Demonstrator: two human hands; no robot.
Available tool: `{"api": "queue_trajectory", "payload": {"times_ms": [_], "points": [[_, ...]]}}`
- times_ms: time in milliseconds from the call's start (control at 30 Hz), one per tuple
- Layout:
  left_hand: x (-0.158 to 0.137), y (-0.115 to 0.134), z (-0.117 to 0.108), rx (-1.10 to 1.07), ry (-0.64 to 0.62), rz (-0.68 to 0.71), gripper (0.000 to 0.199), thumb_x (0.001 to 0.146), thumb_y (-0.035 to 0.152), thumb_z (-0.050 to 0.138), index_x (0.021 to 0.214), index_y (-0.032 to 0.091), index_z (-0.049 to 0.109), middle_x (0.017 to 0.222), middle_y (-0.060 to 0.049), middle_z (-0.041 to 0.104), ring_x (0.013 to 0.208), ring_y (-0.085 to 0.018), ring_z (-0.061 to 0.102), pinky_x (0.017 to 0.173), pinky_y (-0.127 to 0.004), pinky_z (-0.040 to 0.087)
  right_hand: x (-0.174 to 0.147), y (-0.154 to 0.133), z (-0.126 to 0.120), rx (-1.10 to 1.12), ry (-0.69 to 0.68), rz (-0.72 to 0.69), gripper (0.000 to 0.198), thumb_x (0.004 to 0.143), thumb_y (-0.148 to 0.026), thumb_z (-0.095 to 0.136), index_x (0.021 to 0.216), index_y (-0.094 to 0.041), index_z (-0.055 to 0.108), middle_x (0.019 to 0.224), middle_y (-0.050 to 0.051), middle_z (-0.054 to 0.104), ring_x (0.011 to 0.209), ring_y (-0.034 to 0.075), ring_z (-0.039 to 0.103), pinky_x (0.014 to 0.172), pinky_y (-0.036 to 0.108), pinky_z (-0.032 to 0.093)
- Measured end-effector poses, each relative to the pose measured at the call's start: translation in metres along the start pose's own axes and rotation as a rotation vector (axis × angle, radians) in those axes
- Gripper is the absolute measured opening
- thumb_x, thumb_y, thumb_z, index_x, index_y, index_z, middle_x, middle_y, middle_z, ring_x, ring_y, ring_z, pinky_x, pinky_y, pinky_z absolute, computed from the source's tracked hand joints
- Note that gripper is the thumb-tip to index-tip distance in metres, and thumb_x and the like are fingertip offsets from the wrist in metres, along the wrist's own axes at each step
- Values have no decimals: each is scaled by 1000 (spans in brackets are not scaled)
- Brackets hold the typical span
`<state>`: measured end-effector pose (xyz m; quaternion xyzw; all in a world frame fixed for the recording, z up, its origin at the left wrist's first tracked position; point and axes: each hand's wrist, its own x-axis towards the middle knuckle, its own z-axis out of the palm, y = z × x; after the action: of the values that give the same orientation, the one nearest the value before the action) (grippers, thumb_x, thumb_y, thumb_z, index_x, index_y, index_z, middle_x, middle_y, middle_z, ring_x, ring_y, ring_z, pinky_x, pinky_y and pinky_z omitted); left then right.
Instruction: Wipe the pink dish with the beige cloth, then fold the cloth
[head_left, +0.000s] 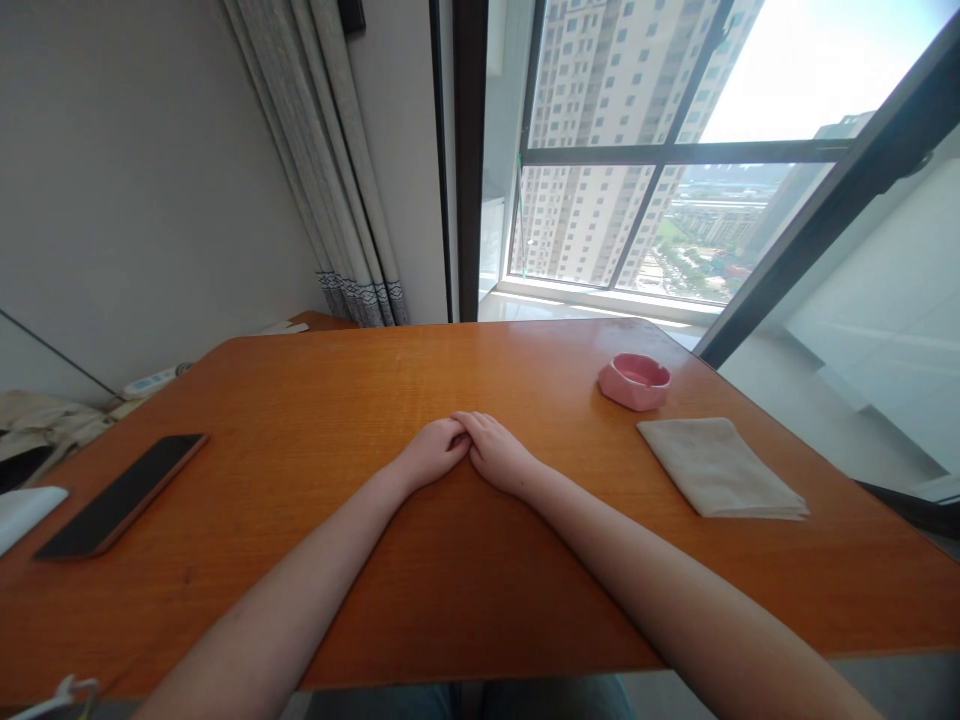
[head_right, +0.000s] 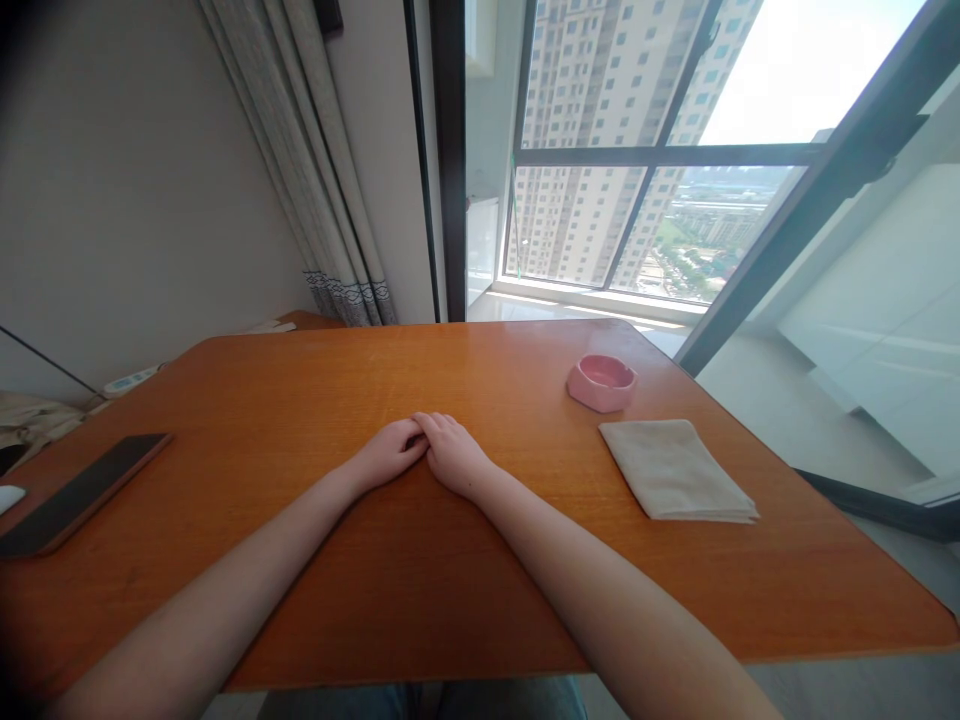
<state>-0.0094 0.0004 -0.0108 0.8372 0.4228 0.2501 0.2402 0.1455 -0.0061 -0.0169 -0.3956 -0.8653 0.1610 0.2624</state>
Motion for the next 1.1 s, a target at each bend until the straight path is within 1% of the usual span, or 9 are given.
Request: {"api": "queue_trajectory", "payload": {"times_ms": [500, 600, 667, 733, 800, 933, 967, 1033, 1100], "points": [[1, 1, 0, 0, -4, -3, 24, 85, 27, 44, 87, 13, 64, 87, -9, 68, 79, -18, 61, 73, -28, 46, -1, -3, -1, 0, -10, 12, 49, 79, -5, 37, 126, -13, 46, 120, 12, 57, 112, 19, 50, 98, 34, 39], [0, 0, 0, 1, -13, 14, 25, 86, 27, 43, 89, 14, 64, 90, -8, 68, 82, -18, 61, 76, -29, 46, -2, -4, -12, -67, -68, 0, 50, 80, -8, 39, 130, -13, 44, 119, 12, 58, 112, 20, 51, 98, 34, 39], [0, 0, -1, 13, -17, 24, 24, 86, 26, 42, 91, 15, 64, 92, -7, 67, 84, -18, 60, 78, -29, 45, -1, 1, -29, -142, -84, 26, 47, 82, -12, 41, 129, -13, 46, 118, 12, 58, 111, 21, 51, 97, 34, 39], [-1, 0, -2, 29, -26, 28, 24, 85, 25, 43, 92, 17, 64, 92, -5, 67, 86, -18, 59, 79, -29, 45, -1, 14, -53, -224, -16, 121, 45, 84, -16, 42, 128, -14, 48, 120, 13, 57, 113, 22, 50, 98, 35, 38], [-1, 2, -3, 36, -41, 30, 23, 85, 25, 43, 92, 18, 64, 93, -5, 67, 87, -17, 59, 80, -29, 44, -2, 32, -81, -321, 95, 269, 44, 85, -17, 41, 128, -14, 47, 123, 13, 54, 116, 24, 47, 99, 36, 37], [-2, 4, -5, 25, -51, 35, 23, 86, 26, 43, 92, 19, 64, 94, -4, 66, 88, -17, 59, 80, -29, 44, -16, 68, -126, -630, 253, 685, 41, 83, -23, 45, 122, -13, 51, 129, 17, 47, 119, 32, 42, 100, 47, 32], [-2, 4, -5, 26, -51, 35, 23, 86, 25, 43, 92, 19, 64, 94, -4, 67, 88, -17, 59, 80, -29, 44, -21, 76, -132, -682, 268, 797, 42, 82, -26, 47, 122, -13, 51, 131, 18, 44, 121, 34, 39, 100, 51, 29], [-2, 4, -5, 31, -47, 33, 23, 86, 26, 43, 92, 19, 64, 94, -5, 66, 87, -17, 59, 80, -29, 44, -30, 89, -138, -683, 216, 966, 46, 82, -33, 48, 124, -12, 49, 131, 20, 42, 122, 37, 37, 98, 55, 30], [-2, 3, -5, 33, -42, 31, 23, 86, 26, 43, 92, 19, 64, 94, -4, 67, 87, -17, 59, 79, -29, 45, -36, 99, -140, -604, 119, 1040, 50, 82, -37, 48, 125, -11, 46, 128, 21, 45, 120, 37, 40, 93, 52, 36]]}}
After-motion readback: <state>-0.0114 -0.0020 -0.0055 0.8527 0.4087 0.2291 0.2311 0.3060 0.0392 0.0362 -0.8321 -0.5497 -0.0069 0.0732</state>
